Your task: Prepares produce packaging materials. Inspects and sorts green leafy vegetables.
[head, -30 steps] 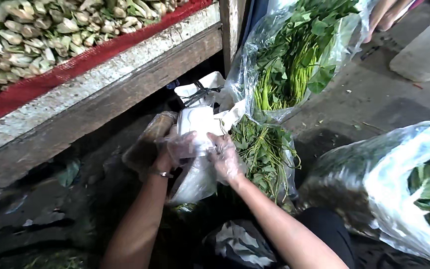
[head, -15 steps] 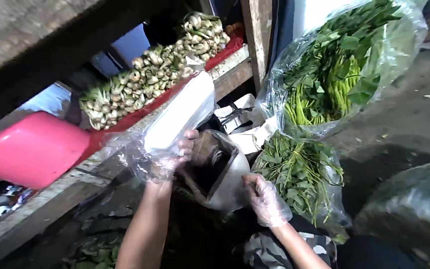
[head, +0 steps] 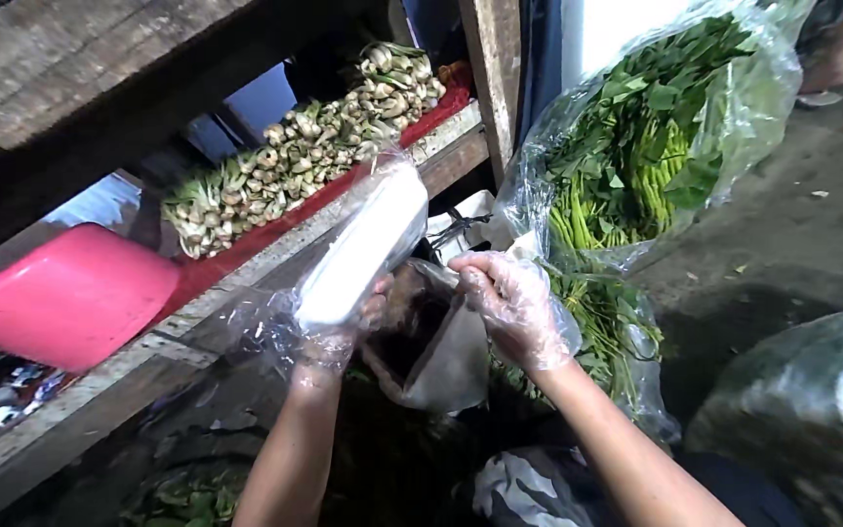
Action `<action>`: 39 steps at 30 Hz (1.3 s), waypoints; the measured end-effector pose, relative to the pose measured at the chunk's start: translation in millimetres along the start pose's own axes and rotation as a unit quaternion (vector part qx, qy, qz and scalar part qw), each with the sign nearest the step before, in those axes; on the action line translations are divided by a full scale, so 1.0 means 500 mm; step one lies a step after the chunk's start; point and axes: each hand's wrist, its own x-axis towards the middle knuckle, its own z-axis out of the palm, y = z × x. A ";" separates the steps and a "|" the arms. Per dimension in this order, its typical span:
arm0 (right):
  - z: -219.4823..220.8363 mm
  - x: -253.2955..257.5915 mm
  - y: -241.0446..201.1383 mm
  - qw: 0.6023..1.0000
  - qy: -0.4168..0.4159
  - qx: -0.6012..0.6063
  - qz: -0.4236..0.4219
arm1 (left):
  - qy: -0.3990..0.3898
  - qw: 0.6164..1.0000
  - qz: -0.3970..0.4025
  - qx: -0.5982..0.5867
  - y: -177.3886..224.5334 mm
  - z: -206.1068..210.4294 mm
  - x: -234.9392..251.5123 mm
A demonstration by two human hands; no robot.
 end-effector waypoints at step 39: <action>0.139 -0.155 0.102 0.830 -0.052 0.284 0.477 | 0.577 0.752 0.229 0.222 -0.375 0.028 0.020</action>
